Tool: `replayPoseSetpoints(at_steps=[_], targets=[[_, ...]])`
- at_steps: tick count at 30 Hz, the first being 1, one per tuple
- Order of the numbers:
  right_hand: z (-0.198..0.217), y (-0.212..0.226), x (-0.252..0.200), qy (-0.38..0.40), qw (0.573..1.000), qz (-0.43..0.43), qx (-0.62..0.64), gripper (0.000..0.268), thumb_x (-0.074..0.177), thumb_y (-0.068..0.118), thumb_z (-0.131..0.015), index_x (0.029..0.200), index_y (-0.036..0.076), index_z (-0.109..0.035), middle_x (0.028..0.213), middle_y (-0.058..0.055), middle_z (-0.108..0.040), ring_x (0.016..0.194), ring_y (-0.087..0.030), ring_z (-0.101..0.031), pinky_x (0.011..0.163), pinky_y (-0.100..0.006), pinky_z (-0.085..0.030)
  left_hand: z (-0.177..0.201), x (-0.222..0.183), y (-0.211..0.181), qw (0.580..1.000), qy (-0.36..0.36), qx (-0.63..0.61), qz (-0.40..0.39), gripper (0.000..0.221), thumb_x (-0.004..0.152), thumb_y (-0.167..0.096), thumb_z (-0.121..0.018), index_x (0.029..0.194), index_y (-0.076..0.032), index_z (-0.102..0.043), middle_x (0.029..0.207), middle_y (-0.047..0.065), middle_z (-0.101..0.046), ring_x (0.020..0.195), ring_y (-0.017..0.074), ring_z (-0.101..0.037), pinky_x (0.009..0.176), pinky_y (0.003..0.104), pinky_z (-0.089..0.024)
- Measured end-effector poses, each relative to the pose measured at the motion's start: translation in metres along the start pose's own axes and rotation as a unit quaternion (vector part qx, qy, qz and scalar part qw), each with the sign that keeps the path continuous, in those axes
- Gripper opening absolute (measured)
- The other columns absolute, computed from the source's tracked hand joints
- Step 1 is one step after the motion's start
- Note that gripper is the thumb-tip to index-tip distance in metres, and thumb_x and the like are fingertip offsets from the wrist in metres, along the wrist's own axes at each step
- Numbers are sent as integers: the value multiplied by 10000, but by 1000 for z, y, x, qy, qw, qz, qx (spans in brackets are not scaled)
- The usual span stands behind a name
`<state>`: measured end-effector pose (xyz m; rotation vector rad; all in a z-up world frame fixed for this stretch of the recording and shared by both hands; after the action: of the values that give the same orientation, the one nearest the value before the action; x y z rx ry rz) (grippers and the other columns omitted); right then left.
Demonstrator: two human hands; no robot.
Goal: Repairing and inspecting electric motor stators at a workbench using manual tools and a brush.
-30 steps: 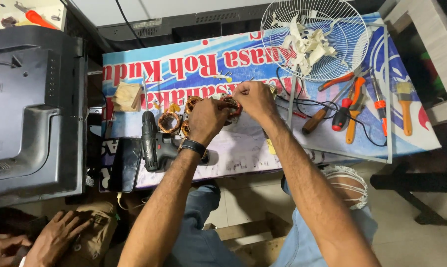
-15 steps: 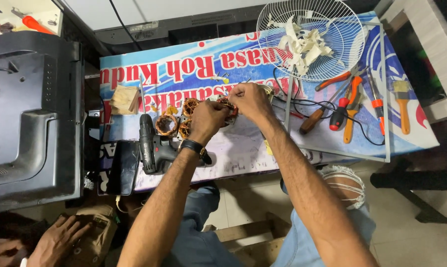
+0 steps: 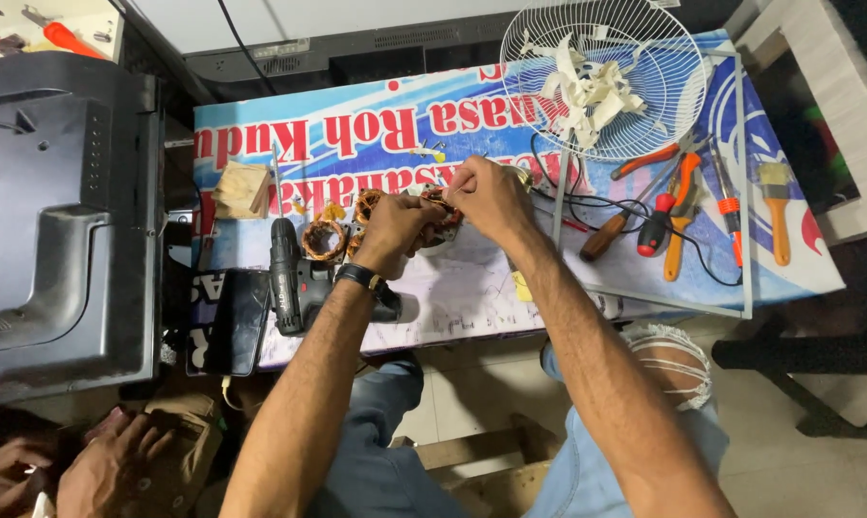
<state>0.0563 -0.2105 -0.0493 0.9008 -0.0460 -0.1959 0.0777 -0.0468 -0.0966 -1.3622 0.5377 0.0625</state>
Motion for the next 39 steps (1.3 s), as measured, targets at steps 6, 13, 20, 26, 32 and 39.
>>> replayPoseSetpoints(at_steps=[6, 13, 20, 26, 32, 39], targets=[[-12, -2, -9, 29, 993, 8, -112, 101, 846, 317, -740, 934, 289, -782, 861, 62, -783, 894, -248, -750, 764, -386, -577, 2, 13, 11, 1000, 2, 24, 6, 74, 780, -124, -758, 788, -51, -768, 503, 95, -614, 348, 115, -524, 304, 213, -419], [3, 12, -17, 11, 997, 49, -58, 256, 914, 136, -631, 999, 300, -809, 957, -9, -783, 920, -278, -749, 811, -392, -588, 2, -1, -3, 1000, 7, 26, -1, 81, 780, -130, -770, 773, -50, -772, 518, 109, -631, 351, 117, -527, 313, 219, -442], [7, 38, -35, 37, 998, 19, 54, 250, 918, 128, -594, 1062, 209, -781, 711, -31, -725, 568, -162, -688, 635, -298, -562, 7, 9, 8, 1000, 0, 25, 13, 94, 812, -159, -770, 811, -66, -784, 535, 95, -648, 371, 124, -560, 337, 223, -472], [-6, 22, -30, 42, 996, 4, 75, 236, 910, 185, -622, 1104, 170, -756, 761, -17, -762, 514, -128, -675, 585, -282, -553, 7, 12, 11, 999, 17, 43, 4, 106, 822, -173, -780, 824, -67, -783, 561, 107, -675, 388, 134, -594, 357, 239, -517], [-19, -2, -11, 34, 997, -22, -61, 131, 877, 335, -668, 924, 276, -775, 755, 74, -758, 792, -219, -745, 723, -364, -568, 8, 29, 25, 999, 21, 29, 6, 117, 839, -184, -789, 829, -68, -777, 566, 107, -679, 390, 137, -605, 360, 246, -531], [-21, -8, -10, 39, 991, -60, -113, 198, 844, 368, -671, 1004, 313, -772, 913, 127, -778, 957, -207, -740, 830, -382, -579, 7, 17, 12, 999, 32, 28, 8, 105, 860, -163, -764, 824, -65, -772, 566, 97, -678, 398, 135, -607, 374, 237, -533]])
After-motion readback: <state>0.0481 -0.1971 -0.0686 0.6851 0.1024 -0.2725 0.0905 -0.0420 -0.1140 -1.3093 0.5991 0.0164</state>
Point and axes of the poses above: each hand's wrist, its own x-axis towards the middle knuckle, its own z-axis out of the back of the hand, y = z × x, the point moved 8 cm from there along x, towards the middle knuckle
